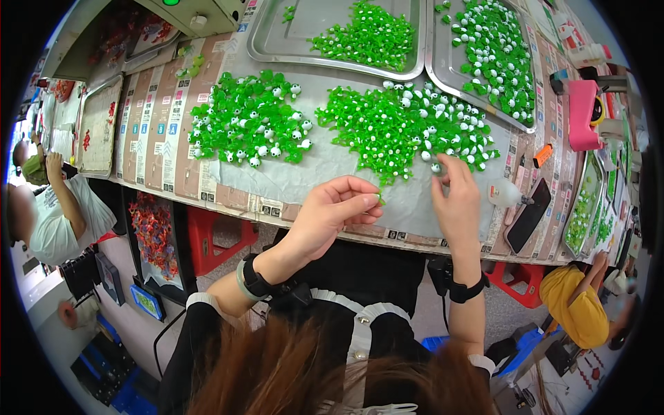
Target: The person assembles small green plastic toys by applying glue to the body and attaching white eye components. They repeatedly pick up a green toy, apply adhesive from a bottle, and press on the eyes, placing the finished units on a tray.
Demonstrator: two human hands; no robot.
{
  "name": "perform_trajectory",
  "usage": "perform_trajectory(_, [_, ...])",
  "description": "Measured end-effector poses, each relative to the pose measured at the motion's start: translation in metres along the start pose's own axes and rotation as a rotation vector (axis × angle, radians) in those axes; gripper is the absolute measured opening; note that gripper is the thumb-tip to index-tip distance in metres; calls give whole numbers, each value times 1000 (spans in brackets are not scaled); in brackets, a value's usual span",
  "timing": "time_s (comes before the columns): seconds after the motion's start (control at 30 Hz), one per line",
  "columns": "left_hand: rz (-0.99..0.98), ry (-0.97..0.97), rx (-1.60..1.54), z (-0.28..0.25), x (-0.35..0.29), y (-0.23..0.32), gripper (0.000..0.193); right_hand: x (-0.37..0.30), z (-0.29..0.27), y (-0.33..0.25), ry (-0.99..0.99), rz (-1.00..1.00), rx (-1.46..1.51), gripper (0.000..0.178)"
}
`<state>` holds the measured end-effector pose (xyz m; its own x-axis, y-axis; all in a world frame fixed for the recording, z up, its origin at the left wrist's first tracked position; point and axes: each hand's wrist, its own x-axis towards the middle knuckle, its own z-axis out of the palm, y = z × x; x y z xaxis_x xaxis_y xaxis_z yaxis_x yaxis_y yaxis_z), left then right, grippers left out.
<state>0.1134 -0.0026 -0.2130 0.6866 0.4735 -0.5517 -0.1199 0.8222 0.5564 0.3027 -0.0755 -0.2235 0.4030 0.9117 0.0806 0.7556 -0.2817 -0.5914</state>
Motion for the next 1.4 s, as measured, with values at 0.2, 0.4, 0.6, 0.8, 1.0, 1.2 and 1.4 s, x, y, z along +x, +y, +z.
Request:
perform_trajectory(0.2, [19,-10,26,2,0,0,11,-3,-2,-6,-65,184,367,20])
perform_trajectory(0.4, [30,5,70,5,1,1,12,-22,-8,-24,-170,646,1413,20])
perform_trajectory(0.6, [72,-16,144,10,-2,1,14,-37,-7,-29,-215,677,1580,20])
perform_trajectory(0.8, [99,-28,244,13,-7,1,17,-41,-11,-50,-180,543,1324,19])
perform_trajectory(1.0, [138,-20,335,13,-9,-1,15,-43,-7,-50,-140,453,1197,17])
perform_trajectory(1.2, [166,-8,466,16,-13,1,14,-41,-10,-54,-163,451,1213,15])
perform_trajectory(1.4, [294,39,723,21,-17,6,12,-45,-7,-50,-138,478,1196,11])
